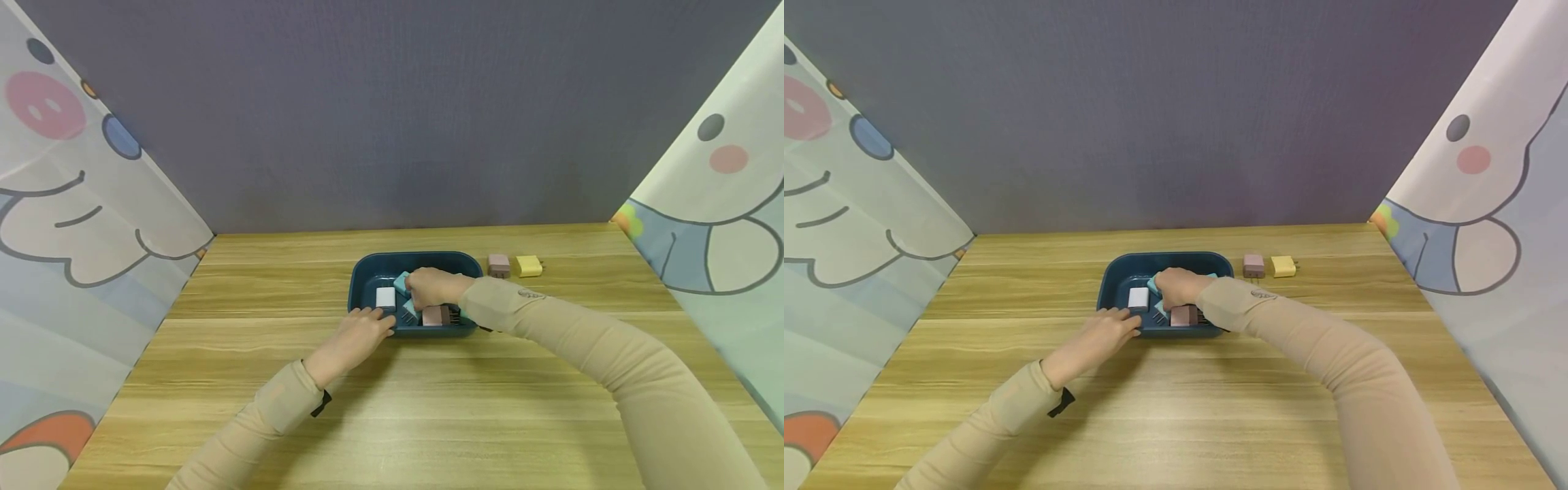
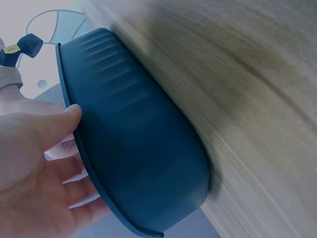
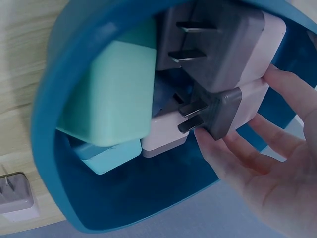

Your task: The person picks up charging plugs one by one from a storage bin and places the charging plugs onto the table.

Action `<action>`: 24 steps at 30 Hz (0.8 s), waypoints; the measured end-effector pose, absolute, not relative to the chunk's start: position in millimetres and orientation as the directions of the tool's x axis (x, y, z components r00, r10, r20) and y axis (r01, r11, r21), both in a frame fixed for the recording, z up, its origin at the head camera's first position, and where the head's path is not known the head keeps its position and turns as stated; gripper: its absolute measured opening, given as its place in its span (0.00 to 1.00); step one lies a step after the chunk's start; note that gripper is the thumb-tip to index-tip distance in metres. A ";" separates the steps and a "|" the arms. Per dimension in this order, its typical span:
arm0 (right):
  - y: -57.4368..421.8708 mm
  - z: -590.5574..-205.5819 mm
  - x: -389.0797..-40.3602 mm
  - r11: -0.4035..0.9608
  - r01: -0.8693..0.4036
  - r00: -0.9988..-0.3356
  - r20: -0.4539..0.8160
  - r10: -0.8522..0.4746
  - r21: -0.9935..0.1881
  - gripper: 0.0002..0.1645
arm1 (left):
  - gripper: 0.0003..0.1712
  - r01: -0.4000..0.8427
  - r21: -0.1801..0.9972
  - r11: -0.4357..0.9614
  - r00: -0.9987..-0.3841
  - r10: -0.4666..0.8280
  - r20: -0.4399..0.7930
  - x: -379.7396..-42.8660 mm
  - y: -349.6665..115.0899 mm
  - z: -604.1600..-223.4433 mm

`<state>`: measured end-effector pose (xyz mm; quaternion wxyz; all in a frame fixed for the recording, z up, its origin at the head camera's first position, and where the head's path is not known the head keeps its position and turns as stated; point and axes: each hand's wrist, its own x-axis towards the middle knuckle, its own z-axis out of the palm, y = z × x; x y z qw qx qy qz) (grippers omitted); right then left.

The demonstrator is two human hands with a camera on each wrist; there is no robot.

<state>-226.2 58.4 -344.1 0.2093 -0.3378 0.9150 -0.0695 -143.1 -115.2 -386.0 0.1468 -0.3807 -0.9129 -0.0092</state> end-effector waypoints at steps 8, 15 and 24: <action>57.0 -344.9 -226.5 0.782 -0.562 -0.693 -0.363 -0.623 -0.269 0.18 | 0.05 0.695 -0.098 0.712 -0.668 0.691 0.276 -142.8 -113.6 -386.3; 57.3 -342.5 -227.7 0.776 -0.574 -0.695 -0.346 -0.631 -0.262 0.05 | 0.05 0.700 -0.080 0.710 -0.669 0.690 0.276 -142.4 -112.4 -385.1; 59.9 -335.8 -229.2 0.771 -0.587 -0.696 -0.334 -0.636 -0.247 0.21 | 0.05 0.698 -0.090 0.711 -0.669 0.691 0.272 -142.4 -112.6 -384.7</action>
